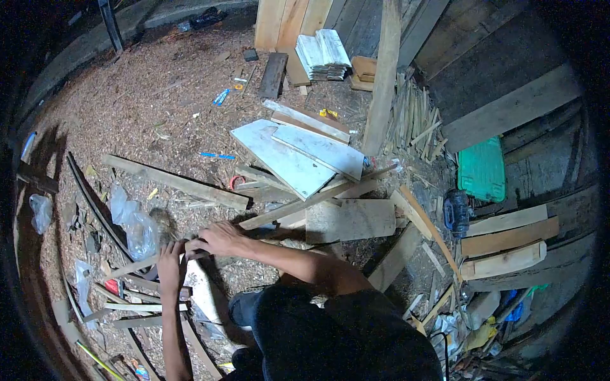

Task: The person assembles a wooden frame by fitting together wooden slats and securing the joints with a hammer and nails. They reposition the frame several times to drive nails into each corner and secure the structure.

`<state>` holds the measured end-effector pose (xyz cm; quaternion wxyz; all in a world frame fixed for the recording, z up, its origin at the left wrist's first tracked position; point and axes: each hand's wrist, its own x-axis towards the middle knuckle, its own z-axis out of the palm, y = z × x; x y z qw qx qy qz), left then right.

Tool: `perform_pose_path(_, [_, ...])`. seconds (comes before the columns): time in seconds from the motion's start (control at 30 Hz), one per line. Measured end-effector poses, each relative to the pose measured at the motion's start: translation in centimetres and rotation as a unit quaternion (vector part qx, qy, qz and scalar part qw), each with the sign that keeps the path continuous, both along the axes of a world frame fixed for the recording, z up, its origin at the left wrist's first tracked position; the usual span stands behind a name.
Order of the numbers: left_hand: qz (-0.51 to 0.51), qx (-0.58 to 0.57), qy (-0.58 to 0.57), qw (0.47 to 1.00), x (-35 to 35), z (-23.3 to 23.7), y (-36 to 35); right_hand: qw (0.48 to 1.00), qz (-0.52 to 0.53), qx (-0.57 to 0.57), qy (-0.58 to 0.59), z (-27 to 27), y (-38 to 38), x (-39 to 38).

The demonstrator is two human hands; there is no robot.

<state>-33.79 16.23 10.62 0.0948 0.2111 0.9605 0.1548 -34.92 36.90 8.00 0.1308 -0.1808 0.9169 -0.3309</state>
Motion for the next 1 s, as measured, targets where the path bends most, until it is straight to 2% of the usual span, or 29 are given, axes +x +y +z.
perform_pose_path(0.03, [-0.016,0.037,0.072,0.997,0.5,-1.3,-0.3,1.000,0.000,0.024,-0.009,-0.7,0.2,0.1])
perform_pose_path(0.07, [-0.016,0.037,0.072,0.997,1.2,-2.3,-0.7,1.000,0.001,0.025,-0.009,-1.5,0.7,0.3])
perform_pose_path(0.13, [0.010,0.043,0.078,0.996,2.3,-2.5,-0.5,0.990,-0.002,0.020,0.137,-1.2,2.0,1.1])
perform_pose_path(0.17, [0.016,0.060,0.077,0.995,2.7,-2.6,-0.4,0.999,0.031,0.038,-0.024,-0.4,3.3,0.6])
perform_pose_path(0.2, [0.016,0.060,0.074,0.995,2.9,-2.8,-0.5,0.999,0.023,0.046,0.009,-0.4,4.6,0.8])
perform_pose_path(0.27, [0.027,0.087,0.080,0.993,3.0,-3.2,-0.4,0.996,-0.004,0.078,-0.050,0.8,7.1,0.9])
perform_pose_path(0.3, [0.043,0.084,0.056,0.994,3.0,-2.7,-0.2,0.995,-0.007,0.082,-0.050,0.7,8.1,1.4])
perform_pose_path(0.4, [0.038,0.068,0.079,0.994,2.7,-2.5,-0.1,0.987,-0.056,0.129,-0.083,0.4,9.9,2.2])
perform_pose_path(0.43, [0.038,0.067,0.078,0.994,2.7,-2.6,-0.3,0.986,-0.056,0.136,-0.080,0.4,9.9,2.4])
perform_pose_path(0.5, [0.022,0.035,0.163,0.986,2.4,-2.8,-0.6,0.986,-0.053,0.142,-0.075,0.6,9.4,2.3])
perform_pose_path(0.57, [0.023,0.034,0.129,0.991,1.8,-1.4,-1.9,0.991,-0.054,0.087,-0.086,0.8,8.1,2.1])
perform_pose_path(0.67, [0.025,0.056,0.079,0.995,1.0,1.8,-3.7,0.983,-0.058,0.108,-0.137,4.4,4.0,1.3])
perform_pose_path(0.7, [0.036,0.059,0.072,0.995,0.9,1.8,-4.5,0.991,-0.058,0.103,-0.070,3.5,2.5,1.1])
perform_pose_path(0.77, [0.049,0.057,0.087,0.993,0.8,0.4,-7.1,0.993,-0.030,0.102,-0.050,4.3,0.3,-0.2])
perform_pose_path(0.8, [0.060,0.071,0.059,0.994,0.7,-0.1,-8.8,0.993,-0.012,0.109,-0.030,4.7,-0.9,-1.1])
perform_pose_path(0.87, [0.101,0.066,0.082,0.989,1.4,0.1,-11.2,0.991,0.062,0.114,-0.021,5.1,-2.3,-2.4])
perform_pose_path(0.93, [0.151,0.056,0.127,0.979,2.4,0.3,-14.1,0.985,0.125,0.066,0.096,5.4,-3.1,-3.0])
perform_pose_path(1.0, [0.168,0.004,0.109,0.980,3.8,1.6,-17.2,0.961,0.131,-0.031,0.240,4.2,-3.7,-3.3])
